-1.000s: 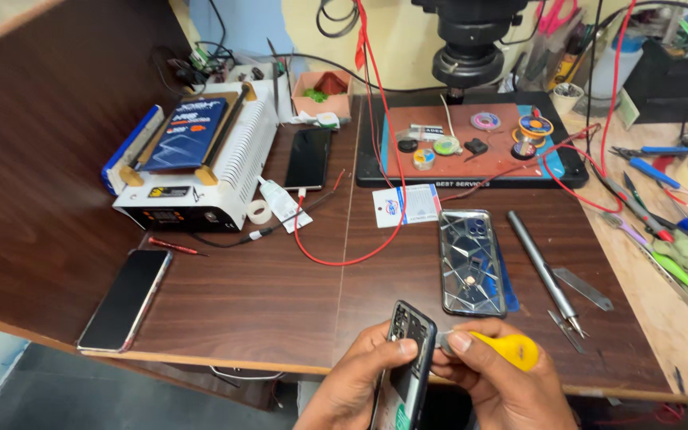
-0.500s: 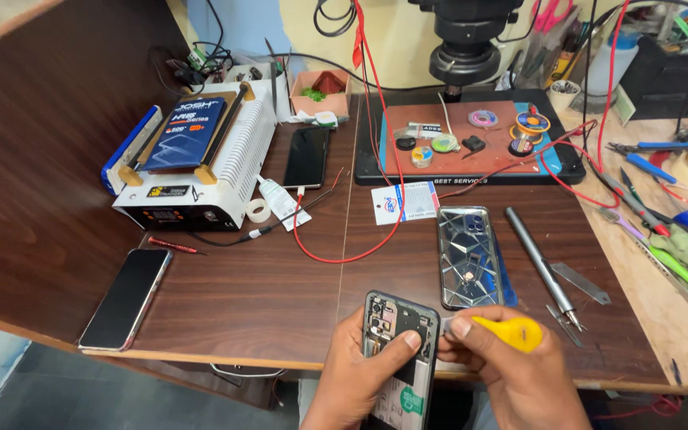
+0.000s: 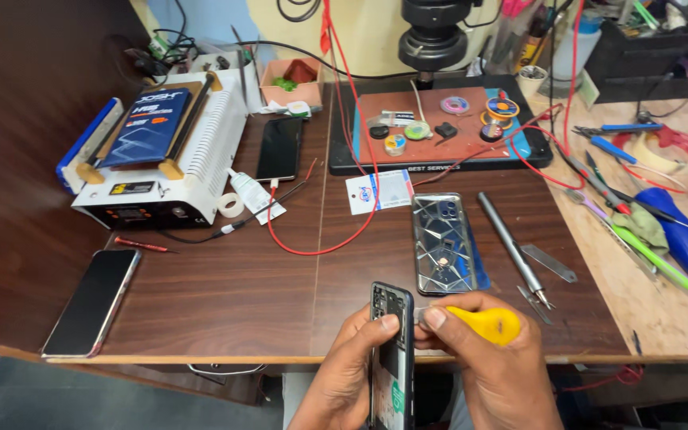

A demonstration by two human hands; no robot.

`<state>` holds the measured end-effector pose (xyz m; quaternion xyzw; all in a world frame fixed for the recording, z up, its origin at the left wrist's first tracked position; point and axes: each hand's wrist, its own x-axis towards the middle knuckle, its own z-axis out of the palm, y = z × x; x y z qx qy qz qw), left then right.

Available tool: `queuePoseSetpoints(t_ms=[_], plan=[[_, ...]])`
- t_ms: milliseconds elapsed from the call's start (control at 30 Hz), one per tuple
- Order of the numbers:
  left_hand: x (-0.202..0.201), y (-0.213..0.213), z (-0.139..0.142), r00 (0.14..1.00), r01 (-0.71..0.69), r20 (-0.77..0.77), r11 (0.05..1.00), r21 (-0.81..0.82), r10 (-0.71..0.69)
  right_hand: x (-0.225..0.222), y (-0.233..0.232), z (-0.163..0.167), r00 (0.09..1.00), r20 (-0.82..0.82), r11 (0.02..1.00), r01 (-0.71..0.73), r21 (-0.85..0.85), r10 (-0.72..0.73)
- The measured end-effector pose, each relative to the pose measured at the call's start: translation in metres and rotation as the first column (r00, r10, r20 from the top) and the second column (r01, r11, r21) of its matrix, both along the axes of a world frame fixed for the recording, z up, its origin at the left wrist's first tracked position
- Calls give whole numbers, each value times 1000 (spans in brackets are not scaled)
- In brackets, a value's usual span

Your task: The person pries open a smartphone using a yellow pry tool, separates the frame from the body, disconnects and removes the battery, and brushes dust off the internal components. They then unpack a new screen, peel its protective film, and align it onto the phone body.

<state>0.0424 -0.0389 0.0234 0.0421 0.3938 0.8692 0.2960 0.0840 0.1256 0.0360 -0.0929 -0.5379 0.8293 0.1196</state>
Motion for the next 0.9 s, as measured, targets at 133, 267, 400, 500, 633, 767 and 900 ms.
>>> queuePoseSetpoints(t_ms=[133,267,400,500,633,767,900], plan=[[-9,3,1,999,-31,-27,998,-53,29,-7,4,9,995,103,998,-2,-59,8],[-26,7,5,996,-54,-81,984,-167,41,-19,11,15,991,134,997,-10,-80,21],[-31,14,1,992,-109,-89,972,-207,92,-26,18,10,990,138,1000,12,20,-15],[-34,22,-4,980,-185,-123,941,-285,155,-33,23,3,985,170,999,32,21,-35],[-40,29,-5,970,-239,-106,938,-250,218,-42,29,-8,968,251,998,8,-66,9],[-38,22,-3,976,-212,-97,951,-226,194,-43,28,-15,980,199,999,-24,-45,32],[-29,13,-1,980,-187,-110,959,-211,167,-42,25,-20,984,174,997,-35,-66,46]])
